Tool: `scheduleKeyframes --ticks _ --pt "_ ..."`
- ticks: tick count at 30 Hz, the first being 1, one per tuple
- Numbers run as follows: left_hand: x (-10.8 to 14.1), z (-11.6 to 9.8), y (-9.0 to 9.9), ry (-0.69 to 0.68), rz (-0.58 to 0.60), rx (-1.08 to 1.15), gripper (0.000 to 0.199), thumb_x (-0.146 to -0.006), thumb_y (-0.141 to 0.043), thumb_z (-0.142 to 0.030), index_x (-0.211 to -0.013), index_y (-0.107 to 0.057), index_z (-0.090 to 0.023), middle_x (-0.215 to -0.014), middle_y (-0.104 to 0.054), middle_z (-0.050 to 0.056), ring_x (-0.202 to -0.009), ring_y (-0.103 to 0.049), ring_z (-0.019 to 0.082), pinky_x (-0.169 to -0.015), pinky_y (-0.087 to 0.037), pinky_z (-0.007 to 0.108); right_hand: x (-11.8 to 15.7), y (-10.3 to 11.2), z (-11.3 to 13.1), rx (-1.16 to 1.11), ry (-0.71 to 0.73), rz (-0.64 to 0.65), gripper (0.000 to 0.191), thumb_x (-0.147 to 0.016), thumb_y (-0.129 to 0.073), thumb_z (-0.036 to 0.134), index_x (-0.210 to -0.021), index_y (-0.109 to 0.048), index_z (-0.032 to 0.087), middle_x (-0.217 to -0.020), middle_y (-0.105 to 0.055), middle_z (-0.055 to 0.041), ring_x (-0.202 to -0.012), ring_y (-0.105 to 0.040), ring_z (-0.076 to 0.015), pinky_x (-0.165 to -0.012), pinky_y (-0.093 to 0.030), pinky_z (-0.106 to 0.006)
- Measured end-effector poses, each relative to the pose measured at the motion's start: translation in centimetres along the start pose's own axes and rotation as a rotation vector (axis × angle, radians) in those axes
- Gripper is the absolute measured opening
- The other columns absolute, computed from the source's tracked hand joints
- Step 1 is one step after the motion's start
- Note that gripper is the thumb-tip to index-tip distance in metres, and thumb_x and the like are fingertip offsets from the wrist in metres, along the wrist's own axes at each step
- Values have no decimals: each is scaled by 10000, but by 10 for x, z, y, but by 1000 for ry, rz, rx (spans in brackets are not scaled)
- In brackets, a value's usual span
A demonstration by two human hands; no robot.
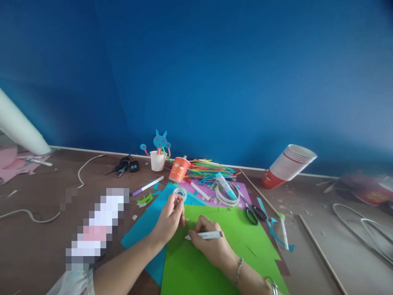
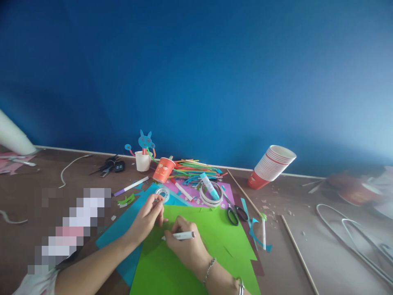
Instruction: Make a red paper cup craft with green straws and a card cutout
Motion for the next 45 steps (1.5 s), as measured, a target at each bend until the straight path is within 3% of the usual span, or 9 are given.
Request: scheduleKeyframes --ticks 5,17,40,45 --pt "0 -1 1 6 -10 -16 288 -851 -495 -491 -935 -443 -220 -577 -458 -104 -440 -470 87 -580 -516 281 -1 10 -6 -98 9 -69 219 -765 -544 252 -598 -404 230 -464 -424 76 -408 -353 -86 -384 -268 -205" --pt "-1 2 0 -6 -2 -10 285 -857 -483 -491 -930 -428 -221 -573 -455 -106 -434 -463 84 -562 -504 274 1 4 -8 45 -19 -22 209 -741 -573 188 -595 -427 225 -492 -448 74 -413 -348 -81 -381 -245 -199" --pt "-1 1 1 -12 -8 -15 278 -859 -489 -484 -925 -439 -219 -583 -460 -101 -429 -467 85 -541 -488 267 -2 10 -6 15 -11 -80 214 -747 -540 212 -585 -403 230 -462 -414 80 -413 -337 -84 -391 -254 -203" --pt "-2 2 2 -8 -16 -5 285 -848 -508 -486 -925 -449 -218 -575 -465 -100 -428 -469 86 -531 -484 258 -2 5 -9 28 -9 -35 204 -739 -546 193 -587 -414 224 -470 -420 80 -412 -331 -79 -386 -247 -197"
Point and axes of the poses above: each hand's wrist, its own x-axis away from the middle knuckle, its own y-axis out of the back of the hand, z = x × y, the point moved 10 cm from there along -x, towards the middle knuckle
